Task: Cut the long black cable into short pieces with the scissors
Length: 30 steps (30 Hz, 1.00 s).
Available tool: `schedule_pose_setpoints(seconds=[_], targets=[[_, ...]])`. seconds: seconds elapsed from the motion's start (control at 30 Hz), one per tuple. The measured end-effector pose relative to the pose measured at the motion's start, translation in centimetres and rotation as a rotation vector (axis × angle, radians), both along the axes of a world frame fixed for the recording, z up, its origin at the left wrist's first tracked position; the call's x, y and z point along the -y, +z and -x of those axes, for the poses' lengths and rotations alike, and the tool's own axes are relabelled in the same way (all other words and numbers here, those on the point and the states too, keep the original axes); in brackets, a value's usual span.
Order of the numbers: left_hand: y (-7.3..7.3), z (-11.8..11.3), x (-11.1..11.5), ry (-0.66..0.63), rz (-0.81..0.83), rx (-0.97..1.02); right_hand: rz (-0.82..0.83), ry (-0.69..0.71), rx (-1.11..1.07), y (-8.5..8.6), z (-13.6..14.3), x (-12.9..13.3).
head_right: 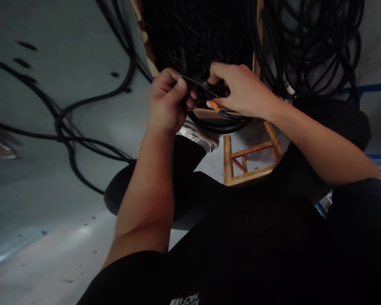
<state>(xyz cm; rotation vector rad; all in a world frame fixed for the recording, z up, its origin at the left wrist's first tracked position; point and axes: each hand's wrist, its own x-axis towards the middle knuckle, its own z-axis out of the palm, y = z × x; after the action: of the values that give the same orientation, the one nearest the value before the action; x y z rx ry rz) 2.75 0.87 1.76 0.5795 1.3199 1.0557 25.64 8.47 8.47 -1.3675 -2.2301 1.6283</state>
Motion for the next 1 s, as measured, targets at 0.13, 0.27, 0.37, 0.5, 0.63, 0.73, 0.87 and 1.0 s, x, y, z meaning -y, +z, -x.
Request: schedule_pose_setpoints(seconds=[0.13, 0.27, 0.37, 0.5, 0.63, 0.73, 0.87, 1.0], targets=[[0.7, 0.9, -0.1, -0.024, 0.028, 0.072, 0.008, -0.011, -0.039, 0.3, 0.1, 0.2], [0.8, 1.1, 0.1, -0.093, -0.010, 0.105, 0.016, 0.017, -0.065, 0.2, -0.1, 0.2], [0.5, 1.2, 0.3, -0.141, 0.016, 0.117, 0.068, 0.039, -0.117, 0.4, -0.3, -0.2], [0.0, 2.0, 0.2, -0.190, 0.088, 0.175, 0.113, 0.044, -0.137, 0.7, -0.2, -0.6], [0.2, 2.1, 0.1, -0.214, 0.101, 0.300, 0.135, 0.029, -0.181, 0.0, 0.3, -0.3], [0.7, 1.7, 0.2, -0.206, 0.256, 0.371, 0.109, 0.042, -0.240, -1.1, 0.4, 0.0], [1.2, 1.4, 0.0, -0.098, 0.337, 0.435, 0.121, 0.030, -0.264, -1.9, 0.2, 0.2], [1.3, 1.1, -0.1, -0.070, 0.405, 0.399, 0.108, 0.007, -0.188, -1.4, 0.2, 0.2]])
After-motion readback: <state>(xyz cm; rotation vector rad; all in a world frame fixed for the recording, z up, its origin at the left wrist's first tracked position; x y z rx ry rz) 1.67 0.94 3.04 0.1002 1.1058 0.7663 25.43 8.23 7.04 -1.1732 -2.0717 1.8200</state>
